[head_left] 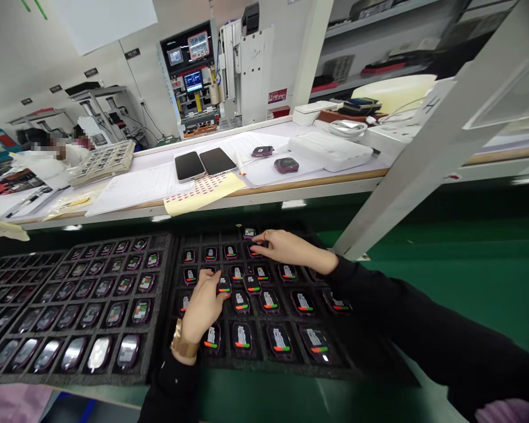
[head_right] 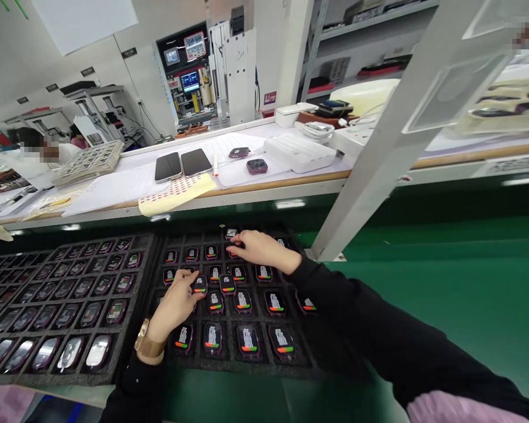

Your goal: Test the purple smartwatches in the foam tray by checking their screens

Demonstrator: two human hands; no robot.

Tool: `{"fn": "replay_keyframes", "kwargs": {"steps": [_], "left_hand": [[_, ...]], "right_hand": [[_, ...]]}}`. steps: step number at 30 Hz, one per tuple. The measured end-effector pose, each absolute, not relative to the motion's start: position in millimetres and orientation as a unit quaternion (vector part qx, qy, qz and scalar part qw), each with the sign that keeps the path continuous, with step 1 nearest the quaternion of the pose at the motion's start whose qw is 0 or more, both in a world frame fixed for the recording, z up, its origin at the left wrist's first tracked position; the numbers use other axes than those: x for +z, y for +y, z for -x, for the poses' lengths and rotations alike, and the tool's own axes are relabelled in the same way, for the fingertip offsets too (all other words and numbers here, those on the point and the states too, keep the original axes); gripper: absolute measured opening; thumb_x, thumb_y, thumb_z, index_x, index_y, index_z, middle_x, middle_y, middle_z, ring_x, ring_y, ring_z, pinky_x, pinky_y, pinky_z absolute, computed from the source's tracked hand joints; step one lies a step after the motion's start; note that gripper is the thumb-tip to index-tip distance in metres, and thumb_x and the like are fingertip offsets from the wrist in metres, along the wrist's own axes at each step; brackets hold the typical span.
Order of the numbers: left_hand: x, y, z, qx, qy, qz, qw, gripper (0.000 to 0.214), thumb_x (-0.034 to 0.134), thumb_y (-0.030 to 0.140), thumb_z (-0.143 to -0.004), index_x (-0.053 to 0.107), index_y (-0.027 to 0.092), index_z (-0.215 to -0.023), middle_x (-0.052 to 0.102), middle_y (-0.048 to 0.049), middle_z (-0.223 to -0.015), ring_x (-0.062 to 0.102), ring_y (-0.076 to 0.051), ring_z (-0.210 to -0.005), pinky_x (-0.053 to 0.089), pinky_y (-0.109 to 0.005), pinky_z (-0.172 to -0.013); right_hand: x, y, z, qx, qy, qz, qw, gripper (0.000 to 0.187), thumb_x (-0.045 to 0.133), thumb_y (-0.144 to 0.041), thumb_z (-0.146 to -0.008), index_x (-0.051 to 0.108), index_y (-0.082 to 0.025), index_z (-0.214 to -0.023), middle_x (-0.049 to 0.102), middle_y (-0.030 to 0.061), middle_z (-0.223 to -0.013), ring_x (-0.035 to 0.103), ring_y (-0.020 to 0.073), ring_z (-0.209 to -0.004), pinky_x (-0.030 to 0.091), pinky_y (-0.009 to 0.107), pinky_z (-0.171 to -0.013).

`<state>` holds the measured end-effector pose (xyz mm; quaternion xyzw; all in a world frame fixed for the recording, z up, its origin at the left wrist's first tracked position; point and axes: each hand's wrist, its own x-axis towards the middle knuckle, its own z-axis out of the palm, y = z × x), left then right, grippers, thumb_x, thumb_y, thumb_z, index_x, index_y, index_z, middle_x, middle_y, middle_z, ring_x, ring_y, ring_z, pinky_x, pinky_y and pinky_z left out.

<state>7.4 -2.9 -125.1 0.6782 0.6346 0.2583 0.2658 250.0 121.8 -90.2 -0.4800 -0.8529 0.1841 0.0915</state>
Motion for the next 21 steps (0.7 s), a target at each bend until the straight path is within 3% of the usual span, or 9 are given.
{"fn": "replay_keyframes", "kwargs": {"steps": [3,8,14,21], "left_hand": [[-116,-11,-9,0.269,0.640,-0.678,0.242,0.046,0.062,0.015,-0.087,0.060,0.019,-0.133,0.052,-0.0111,-0.126,0.059,-0.027,-0.118,0.047,-0.045,-0.109],[-89,-13,-9,0.299,0.640,-0.677,0.206,0.041,0.056,0.029,-0.096,0.056,0.025,-0.137,0.050,-0.0105,-0.132,0.060,-0.026,-0.117,0.053,-0.044,-0.100],[-23,0,-24,0.423,0.576,-0.677,0.175,0.034,0.056,0.033,-0.098,0.063,0.025,-0.130,0.053,-0.0089,-0.128,0.063,-0.016,-0.095,0.055,-0.029,-0.075],[7,-4,-33,0.527,0.489,-0.660,0.217,0.026,0.058,0.032,-0.099,0.068,0.027,-0.122,0.055,-0.0046,-0.123,0.060,-0.008,-0.087,0.051,-0.019,-0.070]], "right_hand": [[-93,154,-251,0.188,-0.840,0.502,0.089,0.026,0.055,-0.033,-0.108,0.070,-0.014,-0.117,0.071,0.0098,-0.109,0.069,0.0244,-0.100,0.054,0.038,-0.094],[-114,192,-239,0.190,-0.811,0.547,0.083,0.026,0.063,-0.036,-0.104,0.065,-0.016,-0.120,0.063,0.0102,-0.125,0.063,0.0255,-0.110,0.054,0.046,-0.097],[-122,212,-223,0.248,-0.787,0.561,0.074,0.027,0.064,-0.034,-0.103,0.064,-0.016,-0.123,0.061,0.0106,-0.126,0.064,0.0250,-0.107,0.057,0.044,-0.093],[-120,204,-232,0.310,-0.750,0.575,0.108,0.029,0.062,-0.036,-0.105,0.061,-0.015,-0.124,0.065,0.0082,-0.113,0.067,0.0200,-0.090,0.061,0.036,-0.078]]}}
